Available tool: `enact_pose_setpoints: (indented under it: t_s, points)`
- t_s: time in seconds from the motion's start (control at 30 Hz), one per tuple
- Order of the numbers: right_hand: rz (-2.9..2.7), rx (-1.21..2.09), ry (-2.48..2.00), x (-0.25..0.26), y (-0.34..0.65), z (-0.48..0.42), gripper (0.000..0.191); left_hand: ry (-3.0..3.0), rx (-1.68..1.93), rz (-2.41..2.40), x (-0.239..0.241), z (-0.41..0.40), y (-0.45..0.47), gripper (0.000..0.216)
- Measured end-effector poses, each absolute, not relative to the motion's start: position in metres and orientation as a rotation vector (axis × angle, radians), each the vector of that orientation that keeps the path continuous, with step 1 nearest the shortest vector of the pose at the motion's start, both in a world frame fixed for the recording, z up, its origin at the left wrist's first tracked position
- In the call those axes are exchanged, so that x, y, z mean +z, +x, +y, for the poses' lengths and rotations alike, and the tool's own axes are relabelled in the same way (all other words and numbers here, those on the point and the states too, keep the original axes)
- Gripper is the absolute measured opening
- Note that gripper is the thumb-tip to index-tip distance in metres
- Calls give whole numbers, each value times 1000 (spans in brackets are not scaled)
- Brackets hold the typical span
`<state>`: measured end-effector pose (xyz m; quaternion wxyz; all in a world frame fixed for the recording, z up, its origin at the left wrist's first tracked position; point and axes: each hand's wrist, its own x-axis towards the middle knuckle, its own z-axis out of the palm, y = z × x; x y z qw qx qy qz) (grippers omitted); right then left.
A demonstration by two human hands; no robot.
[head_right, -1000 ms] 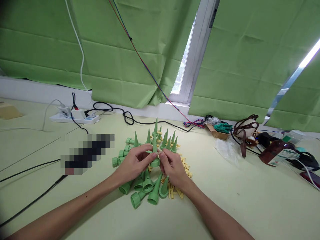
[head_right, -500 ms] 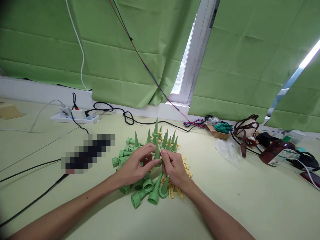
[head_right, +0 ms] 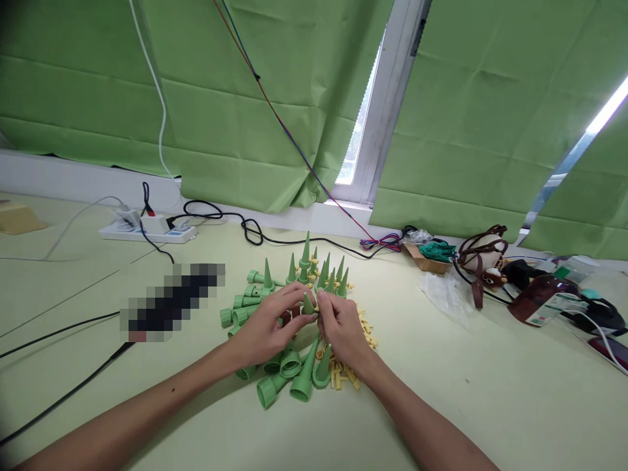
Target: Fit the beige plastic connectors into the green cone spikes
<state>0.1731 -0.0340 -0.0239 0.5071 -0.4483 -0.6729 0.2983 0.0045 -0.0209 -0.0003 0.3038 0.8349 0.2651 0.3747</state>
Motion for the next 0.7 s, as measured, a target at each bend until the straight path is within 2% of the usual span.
enact_pose_setpoints:
  t_s: [0.23,0.4,0.5,0.7]
  points:
    - [-1609,713,-1086,-22,173,-33,46,2160,1058,773,-2,-19,6,10]
    - [-1528,724,-1094,-22,173,-33,44,2075,1125,886,-3,-18,6,20]
    - [-1472,743,-1069,-21,173,-34,43,1987,1147,941,-1,-18,6,18]
    - [-1518,691,-1060,-21,174,-35,42,1927,1039,974,1,-17,6,47]
